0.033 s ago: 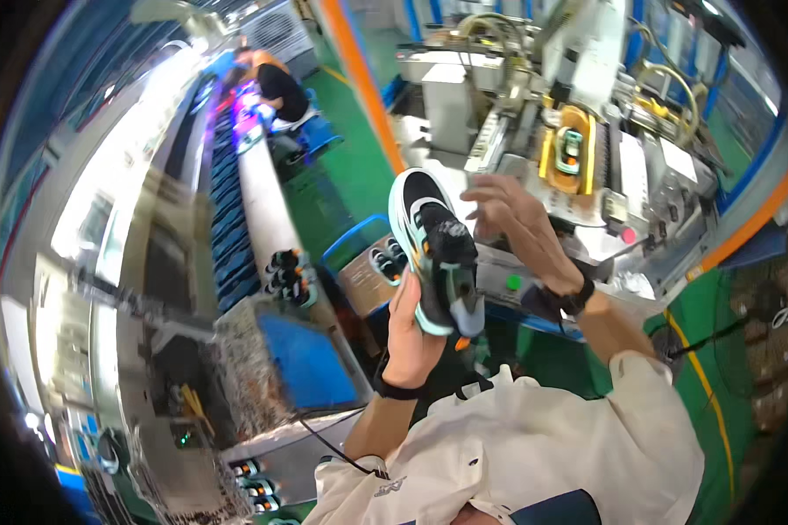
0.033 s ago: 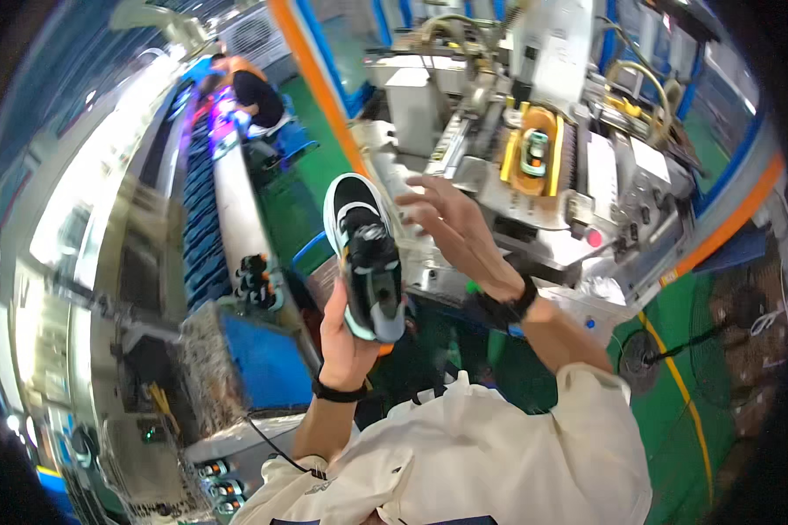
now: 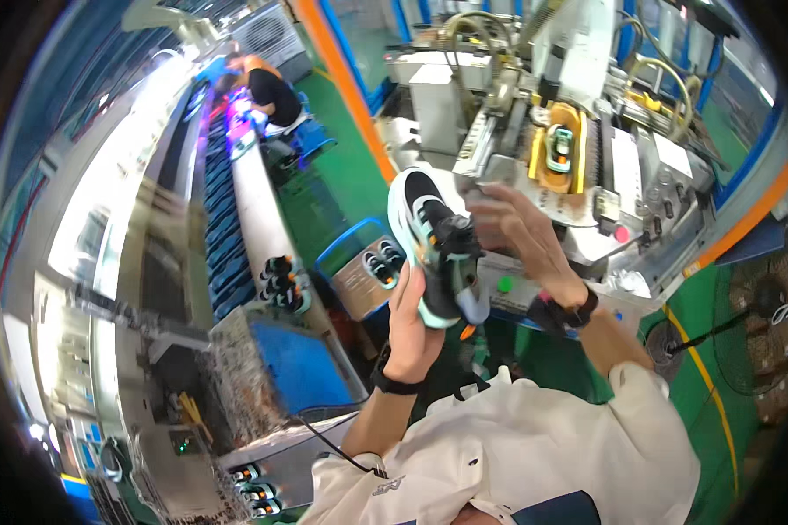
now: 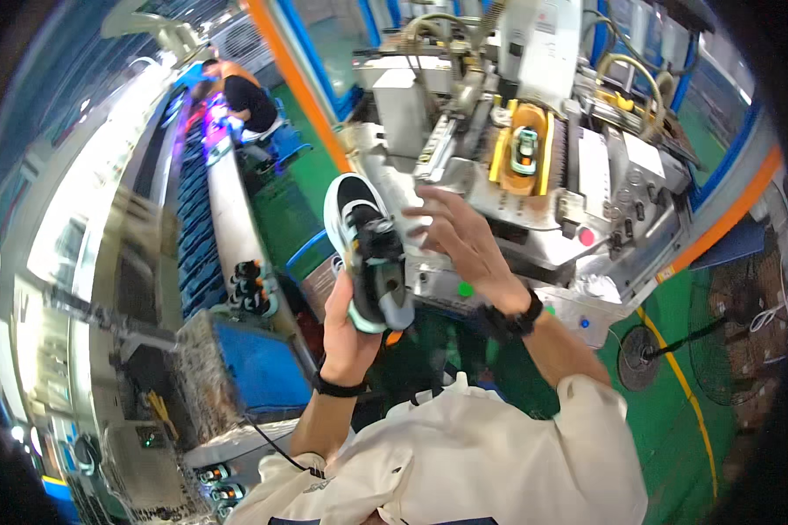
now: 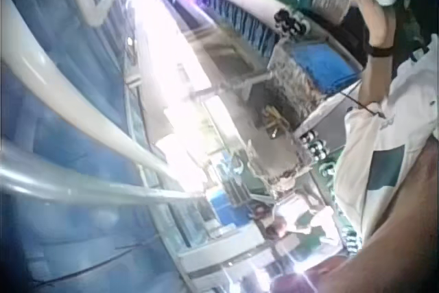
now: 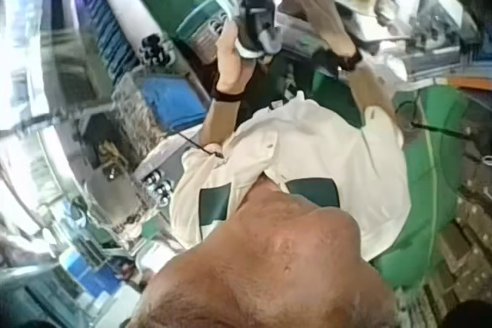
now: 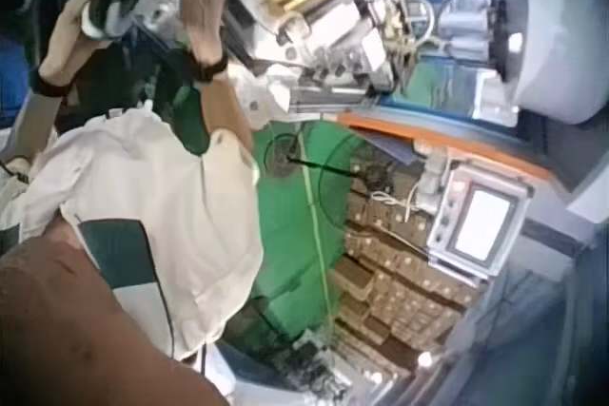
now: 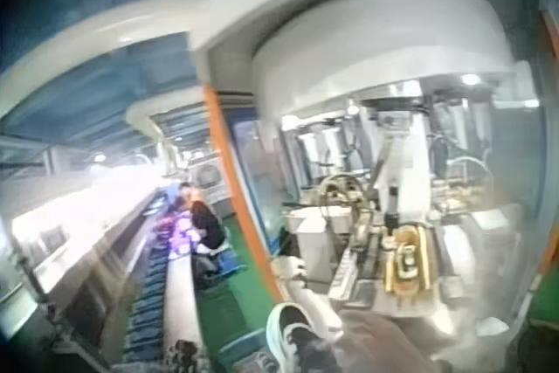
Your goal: Placing shoes into a machinery press and transferring them from a conveyor belt.
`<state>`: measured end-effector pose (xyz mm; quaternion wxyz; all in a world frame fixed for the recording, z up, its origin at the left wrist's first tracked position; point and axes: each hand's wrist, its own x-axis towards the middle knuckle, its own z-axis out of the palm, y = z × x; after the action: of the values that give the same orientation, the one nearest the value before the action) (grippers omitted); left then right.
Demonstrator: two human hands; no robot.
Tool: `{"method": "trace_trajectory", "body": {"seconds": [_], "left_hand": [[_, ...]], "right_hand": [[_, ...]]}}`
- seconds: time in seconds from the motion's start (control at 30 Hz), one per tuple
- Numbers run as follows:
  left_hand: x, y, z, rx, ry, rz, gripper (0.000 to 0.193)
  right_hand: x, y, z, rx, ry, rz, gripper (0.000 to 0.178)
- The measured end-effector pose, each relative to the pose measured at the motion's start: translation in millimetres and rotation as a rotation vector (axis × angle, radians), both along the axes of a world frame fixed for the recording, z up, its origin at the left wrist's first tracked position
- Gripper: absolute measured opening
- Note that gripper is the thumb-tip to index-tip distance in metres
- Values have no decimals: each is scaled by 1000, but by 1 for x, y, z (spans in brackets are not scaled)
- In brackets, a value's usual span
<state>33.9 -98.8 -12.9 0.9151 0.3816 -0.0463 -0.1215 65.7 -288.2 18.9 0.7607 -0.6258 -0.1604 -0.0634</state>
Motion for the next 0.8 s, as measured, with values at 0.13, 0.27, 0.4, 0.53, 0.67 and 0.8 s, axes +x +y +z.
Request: {"method": "trace_trajectory", "body": {"seconds": [0.13, 0.27, 0.4, 0.53, 0.67, 0.8], "left_hand": [[46, -120, -25, 463, -293, 56, 52], [90, -205, -44, 711, -484, -216, 66], [189, -281, -83, 882, -409, -258, 68], [297, -366, -139, 1158, -407, -31, 53], [358, -433, -194, 1366, -470, 21, 78], [378, -461, -213, 1423, -349, 33, 62]], "right_hand": [[-14, -99, -59, -86, 86, -272, 63], [-8, -174, -87, 76, 288, -717, 53], [-25, -242, -98, 88, 275, -924, 49], [-42, -280, -92, -14, 293, -1153, 47], [-43, -294, -86, -158, 306, -1327, 48], [-20, -318, -82, -311, 322, -1349, 44]]}}
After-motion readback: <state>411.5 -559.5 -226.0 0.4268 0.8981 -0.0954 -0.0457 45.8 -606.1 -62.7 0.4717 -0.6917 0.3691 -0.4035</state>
